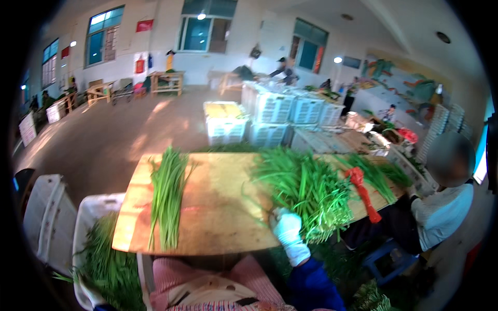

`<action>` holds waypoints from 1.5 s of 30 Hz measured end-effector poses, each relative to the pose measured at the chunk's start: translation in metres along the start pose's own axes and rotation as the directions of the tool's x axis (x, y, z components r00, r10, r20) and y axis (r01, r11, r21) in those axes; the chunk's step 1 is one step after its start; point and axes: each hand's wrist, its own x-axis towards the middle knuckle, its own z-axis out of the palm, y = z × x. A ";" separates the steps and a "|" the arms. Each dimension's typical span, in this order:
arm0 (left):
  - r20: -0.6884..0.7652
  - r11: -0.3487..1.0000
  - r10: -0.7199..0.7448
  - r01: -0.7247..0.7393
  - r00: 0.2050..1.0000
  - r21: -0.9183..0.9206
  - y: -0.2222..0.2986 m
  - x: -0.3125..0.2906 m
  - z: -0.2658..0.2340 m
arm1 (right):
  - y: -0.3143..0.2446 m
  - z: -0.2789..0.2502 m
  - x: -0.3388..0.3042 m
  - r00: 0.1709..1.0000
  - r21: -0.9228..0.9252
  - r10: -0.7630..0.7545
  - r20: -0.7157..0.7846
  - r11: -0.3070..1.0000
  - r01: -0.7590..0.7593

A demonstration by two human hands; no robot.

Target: The person gathers handfuls of green vegetable stalks, aligns them, and ties them into bundles using red plastic strips.

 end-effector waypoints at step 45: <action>0.918 0.455 -0.373 0.836 -0.135 0.307 -0.244 -0.331 0.390 | -0.012 -0.102 -0.094 0.974 0.375 0.171 -0.149 0.921 -0.104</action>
